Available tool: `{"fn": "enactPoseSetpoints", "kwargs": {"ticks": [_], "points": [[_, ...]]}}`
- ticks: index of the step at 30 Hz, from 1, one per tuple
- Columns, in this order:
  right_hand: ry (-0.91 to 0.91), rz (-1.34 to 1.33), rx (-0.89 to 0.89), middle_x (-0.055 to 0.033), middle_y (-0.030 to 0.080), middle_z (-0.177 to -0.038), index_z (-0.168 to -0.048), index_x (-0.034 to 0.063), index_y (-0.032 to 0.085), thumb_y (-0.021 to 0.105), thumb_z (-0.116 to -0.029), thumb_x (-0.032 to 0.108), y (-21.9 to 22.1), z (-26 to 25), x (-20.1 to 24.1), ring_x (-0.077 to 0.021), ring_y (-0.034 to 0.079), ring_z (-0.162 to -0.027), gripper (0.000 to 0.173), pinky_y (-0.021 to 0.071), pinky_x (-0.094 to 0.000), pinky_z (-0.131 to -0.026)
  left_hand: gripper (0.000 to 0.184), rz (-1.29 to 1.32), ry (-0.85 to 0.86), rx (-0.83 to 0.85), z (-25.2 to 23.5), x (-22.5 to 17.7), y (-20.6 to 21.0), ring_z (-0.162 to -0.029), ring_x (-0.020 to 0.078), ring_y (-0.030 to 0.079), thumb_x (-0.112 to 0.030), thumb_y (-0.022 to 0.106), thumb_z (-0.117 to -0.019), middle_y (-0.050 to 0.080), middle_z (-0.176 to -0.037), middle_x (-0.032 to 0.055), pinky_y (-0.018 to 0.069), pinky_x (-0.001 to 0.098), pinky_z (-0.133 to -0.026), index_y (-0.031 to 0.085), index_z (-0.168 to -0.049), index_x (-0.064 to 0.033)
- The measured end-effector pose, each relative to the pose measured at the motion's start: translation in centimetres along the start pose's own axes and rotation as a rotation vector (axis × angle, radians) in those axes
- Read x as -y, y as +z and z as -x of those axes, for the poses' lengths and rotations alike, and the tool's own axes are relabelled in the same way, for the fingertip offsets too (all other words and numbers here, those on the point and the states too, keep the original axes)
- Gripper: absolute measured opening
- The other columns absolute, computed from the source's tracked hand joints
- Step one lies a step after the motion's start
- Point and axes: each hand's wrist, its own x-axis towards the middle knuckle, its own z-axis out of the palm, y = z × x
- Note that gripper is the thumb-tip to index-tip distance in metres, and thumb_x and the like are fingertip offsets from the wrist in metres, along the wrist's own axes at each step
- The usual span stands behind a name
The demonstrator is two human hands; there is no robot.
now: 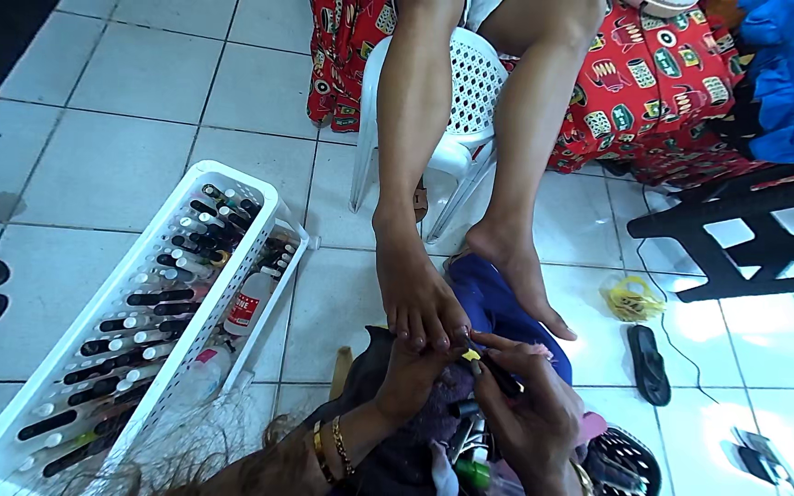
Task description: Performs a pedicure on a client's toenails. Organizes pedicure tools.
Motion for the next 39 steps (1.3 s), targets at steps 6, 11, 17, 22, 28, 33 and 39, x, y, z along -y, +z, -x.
{"fn": "enactPoseSetpoints", "kwargs": {"ticks": [6, 11, 17, 22, 28, 33, 39], "points": [[-0.01, 0.059, 0.032, -0.0087, 0.075, -0.099, -0.091, 0.0062, 0.059, 0.065, -0.0926, 0.018, -0.33, 0.34, 0.17, -0.0026, 0.07, -0.09, 0.013, 0.0527, -0.0116, -0.076, 0.012, 0.002, 0.014, -0.022, -0.01, -0.04, 0.04, -0.072, -0.0036, 0.065, -0.003, 0.075, -0.0883, 0.072, -0.085, -0.0097, 0.0547, 0.0149, -0.065, 0.074, -0.092, -0.0147], [0.037, -0.044, 0.019, -0.0051, 0.076, -0.1, -0.094, 0.0085, 0.058, 0.064, -0.0922, 0.015, -0.68, 0.42, 0.28, -0.003, 0.073, -0.095, 0.009, 0.0569, -0.0143, -0.079, 0.012, 0.024, 0.001, -0.014, -0.04, -0.13, 0.03, -0.066, -0.0034, 0.062, -0.002, 0.075, -0.0876, 0.071, -0.081, -0.0085, 0.0528, 0.0142, -0.06, 0.074, -0.09, -0.0136], [0.021, -0.02, -0.017, -0.004, 0.075, -0.099, -0.096, 0.0079, 0.058, 0.064, -0.0921, 0.014, -0.08, 0.16, 0.18, -0.0005, 0.071, -0.095, 0.009, 0.0549, -0.0116, -0.077, 0.011, 0.012, -0.006, -0.027, -0.01, -0.26, 0.13, -0.065, -0.0037, 0.063, -0.002, 0.076, -0.0875, 0.072, -0.081, -0.0078, 0.0524, 0.0134, -0.058, 0.074, -0.091, -0.0129], [0.005, 0.015, 0.008, -0.0068, 0.075, -0.1, -0.092, 0.0067, 0.059, 0.064, -0.0917, 0.015, -0.24, 0.28, 0.01, -0.0021, 0.071, -0.095, 0.009, 0.0541, -0.0118, -0.078, 0.012, 0.021, -0.008, -0.021, -0.01, -0.26, 0.07, -0.063, -0.0037, 0.061, -0.002, 0.075, -0.0878, 0.071, -0.079, -0.0083, 0.0519, 0.0137, -0.057, 0.074, -0.09, -0.0131], [0.041, -0.044, 0.025, -0.0058, 0.076, -0.101, -0.093, 0.0077, 0.058, 0.063, -0.092, 0.015, -0.62, 0.57, 0.23, -0.0027, 0.072, -0.096, 0.009, 0.056, -0.0137, -0.079, 0.011, 0.022, -0.005, 0.003, -0.02, -0.08, -0.13, -0.062, -0.0034, 0.06, -0.002, 0.073, -0.089, 0.07, -0.079, -0.0084, 0.0511, 0.0139, -0.057, 0.074, -0.091, -0.0129], [0.026, -0.067, 0.002, -0.004, 0.075, -0.102, -0.098, 0.0089, 0.057, 0.063, -0.093, 0.013, -0.38, 0.64, 0.05, -0.0033, 0.072, -0.099, 0.009, 0.0568, -0.0147, -0.081, 0.011, 0.023, 0.004, 0.0, -0.01, -0.13, -0.03, -0.061, -0.0043, 0.059, -0.002, 0.074, -0.0887, 0.07, -0.078, -0.0091, 0.0501, 0.0132, -0.056, 0.074, -0.091, -0.0131], [0.004, -0.047, 0.016, -0.0057, 0.075, -0.108, -0.096, 0.0085, 0.056, 0.063, -0.0951, 0.016, -0.47, 0.97, 0.02, -0.0037, 0.072, -0.098, 0.011, 0.0568, -0.0149, -0.08, 0.012, 0.027, 0.008, 0.006, 0.02, -0.12, -0.1, -0.06, -0.0041, 0.059, -0.002, 0.073, -0.0891, 0.069, -0.077, -0.0092, 0.0502, 0.0137, -0.056, 0.074, -0.09, -0.0133]]}}
